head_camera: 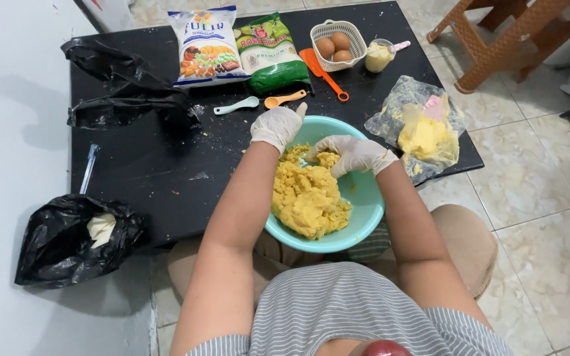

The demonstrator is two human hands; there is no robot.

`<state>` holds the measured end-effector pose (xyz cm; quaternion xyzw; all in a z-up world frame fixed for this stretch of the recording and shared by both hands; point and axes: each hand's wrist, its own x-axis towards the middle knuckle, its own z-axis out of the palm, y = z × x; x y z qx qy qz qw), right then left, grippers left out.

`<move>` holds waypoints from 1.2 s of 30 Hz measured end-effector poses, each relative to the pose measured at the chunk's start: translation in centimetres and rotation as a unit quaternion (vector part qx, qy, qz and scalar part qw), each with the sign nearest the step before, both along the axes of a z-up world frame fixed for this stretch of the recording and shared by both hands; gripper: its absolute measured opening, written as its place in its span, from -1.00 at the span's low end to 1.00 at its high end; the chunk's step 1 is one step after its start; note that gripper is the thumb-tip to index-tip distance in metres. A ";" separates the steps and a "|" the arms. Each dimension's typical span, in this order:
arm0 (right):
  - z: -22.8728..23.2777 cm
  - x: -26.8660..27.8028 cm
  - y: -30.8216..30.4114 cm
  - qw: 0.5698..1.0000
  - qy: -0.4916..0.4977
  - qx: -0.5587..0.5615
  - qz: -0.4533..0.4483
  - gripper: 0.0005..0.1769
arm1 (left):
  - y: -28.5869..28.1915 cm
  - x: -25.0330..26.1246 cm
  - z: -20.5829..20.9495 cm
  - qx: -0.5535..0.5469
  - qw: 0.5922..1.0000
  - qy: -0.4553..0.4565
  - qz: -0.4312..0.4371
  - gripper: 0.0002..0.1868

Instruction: Kneading yellow dough in a light blue bowl on a black table.

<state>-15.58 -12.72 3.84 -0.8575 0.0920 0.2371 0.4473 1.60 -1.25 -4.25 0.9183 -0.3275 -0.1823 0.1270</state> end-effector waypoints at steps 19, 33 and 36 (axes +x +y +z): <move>-1.1 -0.2 -0.8 0.995 0.006 -0.096 0.007 -0.18 | -0.5 0.7 -0.7 -0.016 1.000 -0.006 -0.021 0.09; -0.4 -0.4 -0.8 0.993 -0.002 -0.112 0.028 -0.22 | 0.3 0.2 0.1 -0.010 0.998 -0.016 -0.058 0.02; 0.4 -0.9 -0.3 0.995 0.005 -0.100 0.018 -0.21 | 1.1 -0.5 1.7 -0.001 0.997 -0.012 -0.079 -0.04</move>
